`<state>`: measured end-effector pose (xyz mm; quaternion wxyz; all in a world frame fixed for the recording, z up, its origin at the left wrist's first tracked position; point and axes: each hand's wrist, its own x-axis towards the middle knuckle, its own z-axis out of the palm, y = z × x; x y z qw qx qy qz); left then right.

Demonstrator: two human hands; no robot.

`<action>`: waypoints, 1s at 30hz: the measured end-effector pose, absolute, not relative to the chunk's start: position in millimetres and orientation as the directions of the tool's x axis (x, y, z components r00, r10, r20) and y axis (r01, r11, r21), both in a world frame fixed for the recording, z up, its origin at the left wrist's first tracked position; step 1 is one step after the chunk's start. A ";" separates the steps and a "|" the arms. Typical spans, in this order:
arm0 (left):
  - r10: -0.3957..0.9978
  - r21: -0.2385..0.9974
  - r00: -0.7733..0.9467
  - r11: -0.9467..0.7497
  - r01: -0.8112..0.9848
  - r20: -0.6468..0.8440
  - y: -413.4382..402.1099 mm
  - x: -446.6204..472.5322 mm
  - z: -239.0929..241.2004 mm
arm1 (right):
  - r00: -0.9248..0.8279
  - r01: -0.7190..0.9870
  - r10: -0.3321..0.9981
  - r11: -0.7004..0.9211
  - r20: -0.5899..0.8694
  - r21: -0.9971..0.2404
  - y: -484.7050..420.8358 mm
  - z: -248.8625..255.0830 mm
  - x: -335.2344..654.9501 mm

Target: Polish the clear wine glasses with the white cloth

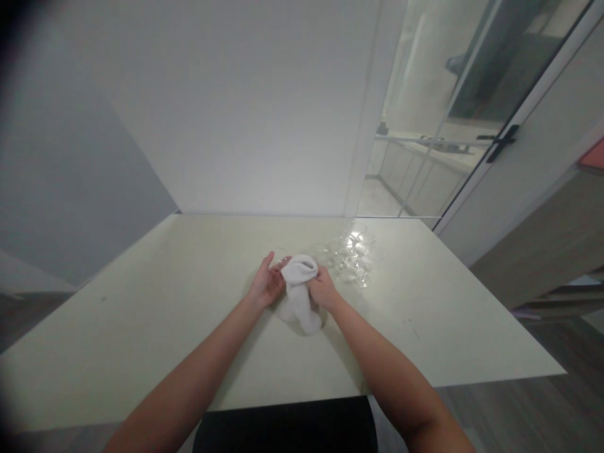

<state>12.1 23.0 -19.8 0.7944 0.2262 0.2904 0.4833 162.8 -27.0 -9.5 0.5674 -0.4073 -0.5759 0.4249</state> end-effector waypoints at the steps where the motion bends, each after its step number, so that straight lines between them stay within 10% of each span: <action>1: 0.911 0.634 0.334 0.409 -0.657 -0.242 23.5 12.3 -20.8 | 0.011 -0.017 0.957 0.289 0.289 -0.957 -25.9 -11.7 163.1; 12: 0.937 0.660 0.299 0.340 -0.671 -0.179 5.2 27.3 -11.7 | -0.128 0.084 0.879 0.470 0.458 -0.879 -27.5 -9.5 157.7; 22: 0.980 0.814 -0.071 -0.194 -0.547 0.185 12.0 19.6 -10.8 | -0.051 0.090 0.908 0.419 0.416 -0.903 -20.2 -19.7 166.2; 27: 0.897 0.898 0.021 -0.440 -0.026 0.441 13.2 2.3 -4.4 | 0.207 -0.176 0.956 0.247 0.209 -0.953 -9.9 -26.2 171.5; 30: 0.822 0.697 0.302 -0.569 0.436 0.482 7.4 -4.7 0.9 | 0.158 -0.317 0.981 0.158 0.112 -0.935 -6.2 -20.0 178.6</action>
